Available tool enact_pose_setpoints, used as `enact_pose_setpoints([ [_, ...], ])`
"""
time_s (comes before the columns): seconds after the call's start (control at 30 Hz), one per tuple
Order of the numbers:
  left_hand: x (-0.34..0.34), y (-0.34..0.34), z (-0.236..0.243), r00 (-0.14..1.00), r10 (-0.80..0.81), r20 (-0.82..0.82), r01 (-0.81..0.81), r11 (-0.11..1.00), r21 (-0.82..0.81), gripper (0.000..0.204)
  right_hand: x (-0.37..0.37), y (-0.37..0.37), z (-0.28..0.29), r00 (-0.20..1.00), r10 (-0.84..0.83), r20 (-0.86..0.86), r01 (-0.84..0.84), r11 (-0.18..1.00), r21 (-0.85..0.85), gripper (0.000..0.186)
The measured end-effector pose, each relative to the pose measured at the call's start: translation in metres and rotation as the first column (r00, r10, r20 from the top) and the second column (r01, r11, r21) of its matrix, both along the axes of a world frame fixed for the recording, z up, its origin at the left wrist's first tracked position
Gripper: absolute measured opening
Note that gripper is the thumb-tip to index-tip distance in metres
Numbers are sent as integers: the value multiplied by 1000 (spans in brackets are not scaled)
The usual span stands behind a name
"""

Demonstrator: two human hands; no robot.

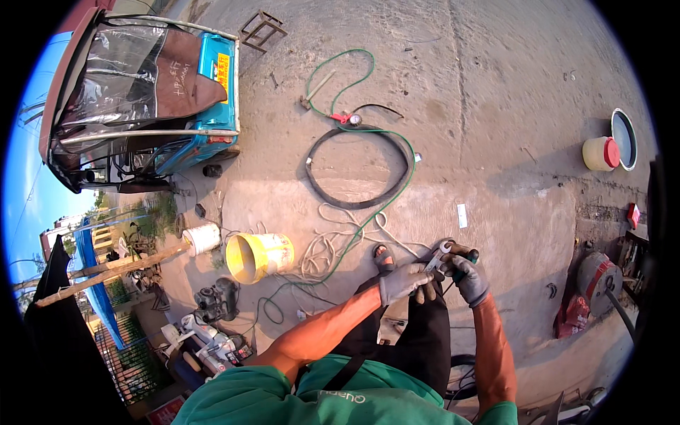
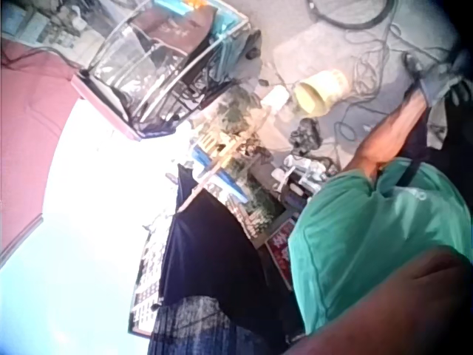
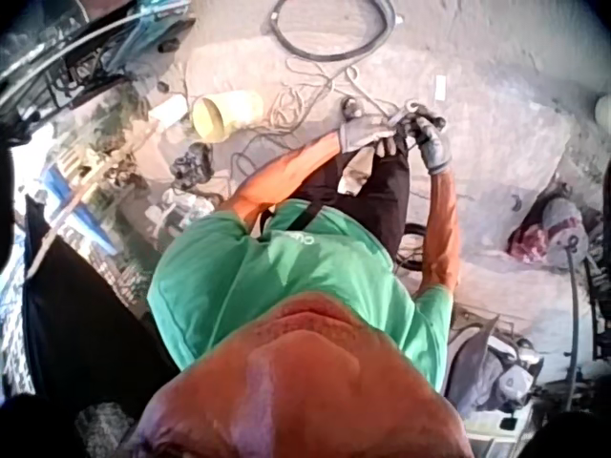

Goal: The person sits on the ground and works on the undercarriage of a vehicle, using a wrench to loosen and tighten bolts. They move around the workspace to retrieve tools and continue the repair.

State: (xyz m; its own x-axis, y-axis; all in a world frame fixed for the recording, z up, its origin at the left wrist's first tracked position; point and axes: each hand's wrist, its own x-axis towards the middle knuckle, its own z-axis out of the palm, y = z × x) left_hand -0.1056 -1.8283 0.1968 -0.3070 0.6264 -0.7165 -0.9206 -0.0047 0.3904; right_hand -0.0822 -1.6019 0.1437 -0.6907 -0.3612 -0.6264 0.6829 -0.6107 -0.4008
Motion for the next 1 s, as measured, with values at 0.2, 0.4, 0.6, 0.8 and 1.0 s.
enact_pose_setpoints([
  [0.2,10,-2,-4,999,32,-5,-32,998,-47,27,-18,-2,15,995,88,-41,-87,995,41,33],
  [0.4,5,-2,6,998,61,-23,-62,998,-22,28,-43,-6,32,975,206,-85,-199,976,84,32],
  [0.6,14,-4,2,997,46,-54,-47,999,-18,33,-56,-17,40,934,352,-64,-332,920,208,37],
  [0.8,53,-8,-37,973,206,-99,-190,970,150,31,-64,-50,60,879,474,-49,-477,874,-93,41],
  [1.0,54,-78,14,927,350,-132,-324,928,181,33,-53,-106,29,846,532,-27,-533,846,-28,29],
])
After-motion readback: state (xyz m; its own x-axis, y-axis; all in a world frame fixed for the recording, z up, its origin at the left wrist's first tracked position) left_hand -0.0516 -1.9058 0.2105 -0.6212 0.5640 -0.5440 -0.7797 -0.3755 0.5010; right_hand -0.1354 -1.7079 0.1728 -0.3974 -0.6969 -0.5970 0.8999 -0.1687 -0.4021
